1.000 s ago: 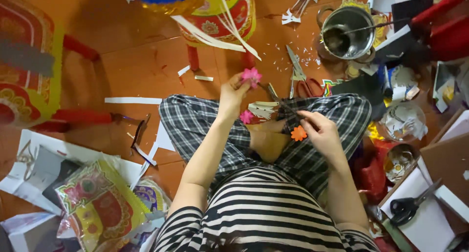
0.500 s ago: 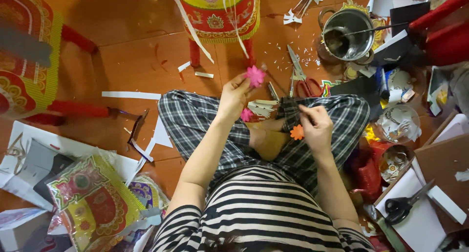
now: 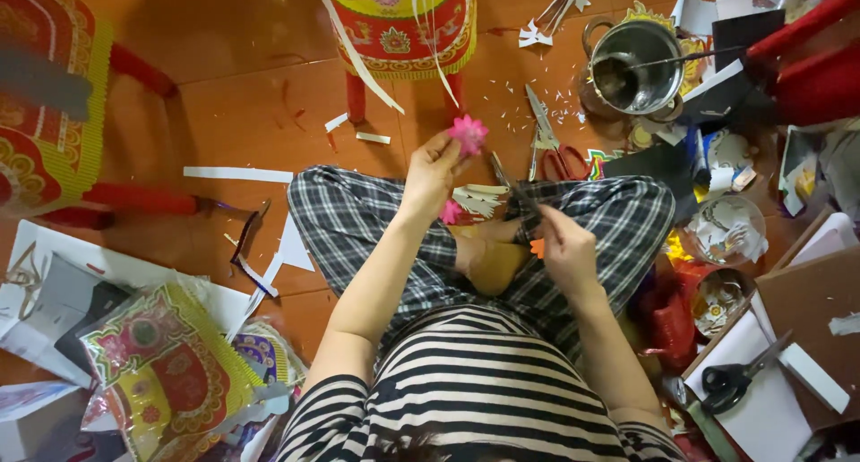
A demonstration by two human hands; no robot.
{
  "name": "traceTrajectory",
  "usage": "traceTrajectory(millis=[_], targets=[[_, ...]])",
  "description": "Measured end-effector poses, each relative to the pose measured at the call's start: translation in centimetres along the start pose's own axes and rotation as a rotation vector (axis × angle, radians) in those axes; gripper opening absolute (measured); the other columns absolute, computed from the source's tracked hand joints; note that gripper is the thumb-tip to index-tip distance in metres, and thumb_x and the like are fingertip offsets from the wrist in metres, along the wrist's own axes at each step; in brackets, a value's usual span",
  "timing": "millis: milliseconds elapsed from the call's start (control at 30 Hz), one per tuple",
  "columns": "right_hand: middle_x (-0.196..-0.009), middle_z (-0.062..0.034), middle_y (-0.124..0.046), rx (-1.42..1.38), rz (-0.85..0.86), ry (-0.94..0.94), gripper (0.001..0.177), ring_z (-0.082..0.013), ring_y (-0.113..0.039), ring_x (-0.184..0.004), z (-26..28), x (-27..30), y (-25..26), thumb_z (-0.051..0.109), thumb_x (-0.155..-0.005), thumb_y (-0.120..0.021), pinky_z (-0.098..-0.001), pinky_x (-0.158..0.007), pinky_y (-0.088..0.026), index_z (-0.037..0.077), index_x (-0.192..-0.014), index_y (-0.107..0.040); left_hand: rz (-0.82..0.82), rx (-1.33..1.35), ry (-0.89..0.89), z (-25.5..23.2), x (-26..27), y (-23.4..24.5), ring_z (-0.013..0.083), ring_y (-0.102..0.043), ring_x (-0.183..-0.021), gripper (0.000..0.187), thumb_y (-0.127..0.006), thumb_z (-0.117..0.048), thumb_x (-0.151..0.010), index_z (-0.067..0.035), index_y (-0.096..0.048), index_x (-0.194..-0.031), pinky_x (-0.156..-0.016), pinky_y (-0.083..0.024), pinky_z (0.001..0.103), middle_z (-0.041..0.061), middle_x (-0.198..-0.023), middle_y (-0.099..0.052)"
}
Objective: Assembling and decorating traditional paper lanterns by gluing small paper ornaments onto the frame
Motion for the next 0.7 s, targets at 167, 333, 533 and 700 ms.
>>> traceTrajectory(millis=[167,333,533,700], targets=[[-0.081,-0.0124,-0.079,0.022,-0.019,-0.011,0.026,-0.0331,-0.077,-0.08,-2.6,0.7,0.2,0.007,-0.114,-0.056,-0.0426,-0.074,-0.061,0.004,-0.128,-0.078,-0.024,-0.022,-0.015,1.7,-1.2,1.2,0.0189,-0.078,-0.111,0.035,-0.072,-0.024,-0.111,-0.009,-0.071,-0.142,-0.104,-0.061,0.049,0.006,-0.122,-0.08],[-0.107,-0.0184,-0.081,0.105,-0.06,0.094,0.027,-0.0398,-0.077,-0.101,-0.8,0.6,-1.0,0.007,-0.113,-0.058,-0.047,-0.085,-0.062,0.005,-0.131,-0.079,-0.009,-0.038,-0.033,0.0,-0.1,-1.5,0.0192,-0.076,-0.111,0.032,-0.067,-0.016,-0.114,-0.004,-0.069,-0.144,-0.104,-0.06,0.051,0.008,-0.121,-0.077],[-0.106,-0.021,-0.077,0.353,-0.218,0.089,0.021,-0.0435,-0.074,-0.098,-8.1,-4.0,2.6,0.0,-0.108,-0.069,-0.0507,-0.085,-0.059,0.004,-0.126,-0.079,0.032,0.03,-0.03,-1.3,0.4,-3.3,0.0245,-0.078,-0.11,0.031,-0.068,-0.014,-0.113,-0.002,-0.071,-0.141,-0.104,-0.061,0.055,0.013,-0.12,-0.079],[-0.099,-0.012,-0.078,0.814,-0.213,-0.183,0.016,-0.0379,-0.078,-0.09,-23.1,-11.5,9.5,0.017,-0.108,-0.071,-0.0517,-0.078,-0.063,0.013,-0.12,-0.081,0.113,0.047,0.014,-4.3,2.1,-7.4,0.025,-0.078,-0.107,0.032,-0.071,-0.012,-0.111,-0.001,-0.071,-0.141,-0.102,-0.063,0.054,0.014,-0.12,-0.079]])
Point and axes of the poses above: each hand's wrist, its own x-axis away from the middle knuckle, its own y-axis out of the back of the hand, z = x × y, the point moved 8 cm from there along -x, towards the middle knuckle
